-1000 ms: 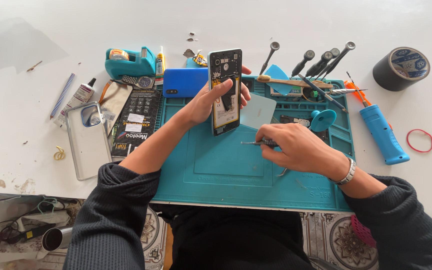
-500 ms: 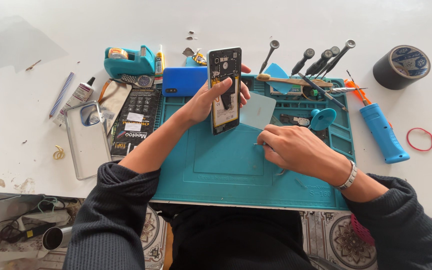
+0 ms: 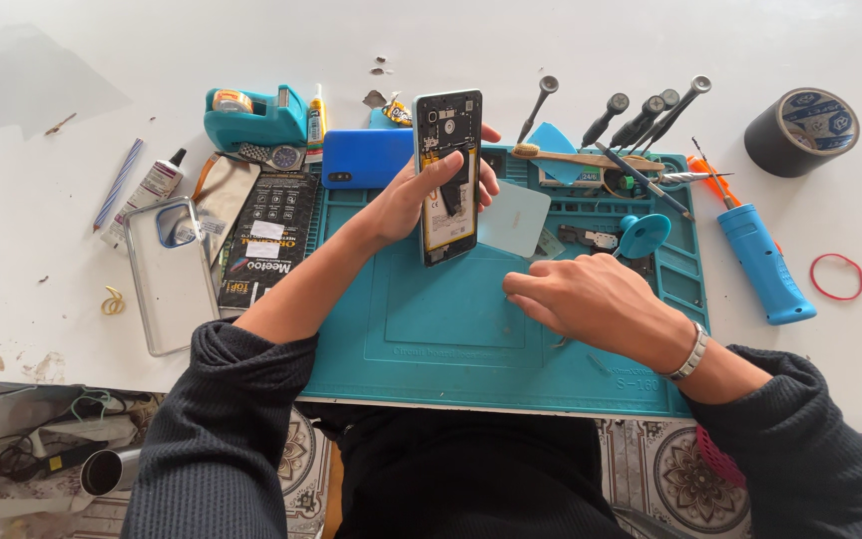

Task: The person repairs a smartphone at a workbench. They use a screwdriver to remove screws from the opened phone, pry at the battery and internal components with a small tool, handle the phone's back cover and battery, and continue prying along the edge of the device while holding it in one hand.

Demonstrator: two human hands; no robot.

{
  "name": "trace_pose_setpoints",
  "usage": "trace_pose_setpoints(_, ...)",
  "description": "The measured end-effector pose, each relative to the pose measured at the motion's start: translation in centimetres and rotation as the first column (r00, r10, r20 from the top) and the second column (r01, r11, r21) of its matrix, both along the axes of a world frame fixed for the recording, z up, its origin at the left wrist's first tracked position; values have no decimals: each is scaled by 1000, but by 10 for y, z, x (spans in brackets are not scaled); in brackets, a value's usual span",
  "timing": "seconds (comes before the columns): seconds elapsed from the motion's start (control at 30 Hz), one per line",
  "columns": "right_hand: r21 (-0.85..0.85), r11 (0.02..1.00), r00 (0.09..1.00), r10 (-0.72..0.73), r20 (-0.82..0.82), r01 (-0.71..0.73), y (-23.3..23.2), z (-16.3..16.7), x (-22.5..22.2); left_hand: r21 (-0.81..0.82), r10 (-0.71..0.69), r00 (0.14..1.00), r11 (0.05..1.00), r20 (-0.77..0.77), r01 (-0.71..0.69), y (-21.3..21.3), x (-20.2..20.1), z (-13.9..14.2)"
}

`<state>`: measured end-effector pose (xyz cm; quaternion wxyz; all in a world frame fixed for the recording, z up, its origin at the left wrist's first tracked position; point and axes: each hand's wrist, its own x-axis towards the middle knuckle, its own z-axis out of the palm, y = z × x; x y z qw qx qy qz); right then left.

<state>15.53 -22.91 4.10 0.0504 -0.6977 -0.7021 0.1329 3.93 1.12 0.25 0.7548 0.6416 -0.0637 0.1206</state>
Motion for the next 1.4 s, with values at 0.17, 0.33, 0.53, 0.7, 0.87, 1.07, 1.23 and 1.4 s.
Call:
trace_pose_setpoints(0.17,150,989,999,21,-50,-14,0,-3,3,3,-4,1000,1000,6,3,0,0,0)
trace_pose_setpoints(0.33,404,915,984,62,-170,13,1,-5,9,-3,-1,1000,1000,1,1,0,0,1)
trace_pose_setpoints(0.53,443,895,976,142,-167,-54,4,-4,9,-5,-10,1000,1000,10,10,0,0,1)
trace_pose_setpoints(0.7,405,914,994,7,-105,37,4,-2,6,-9,-15,1000,1000,4,15,0,0,1)
trace_pose_setpoints(0.87,133,972,980,-181,-82,191,3,-2,6,-29,-17,1000,999,-7,17,0,-1,1)
trace_pose_setpoints(1.07,344,933,959,-7,-282,108,1,-8,8,-34,-13,1000,999,-8,13,-1,-2,3)
trace_pose_setpoints(1.23,302,941,948,-54,-314,154,3,-11,10,4,-5,1000,1000,8,5,-1,-2,6)
trace_pose_setpoints(1.4,419,889,963,-77,-257,183,1,-5,8,35,46,998,998,-33,-45,-1,-2,7)
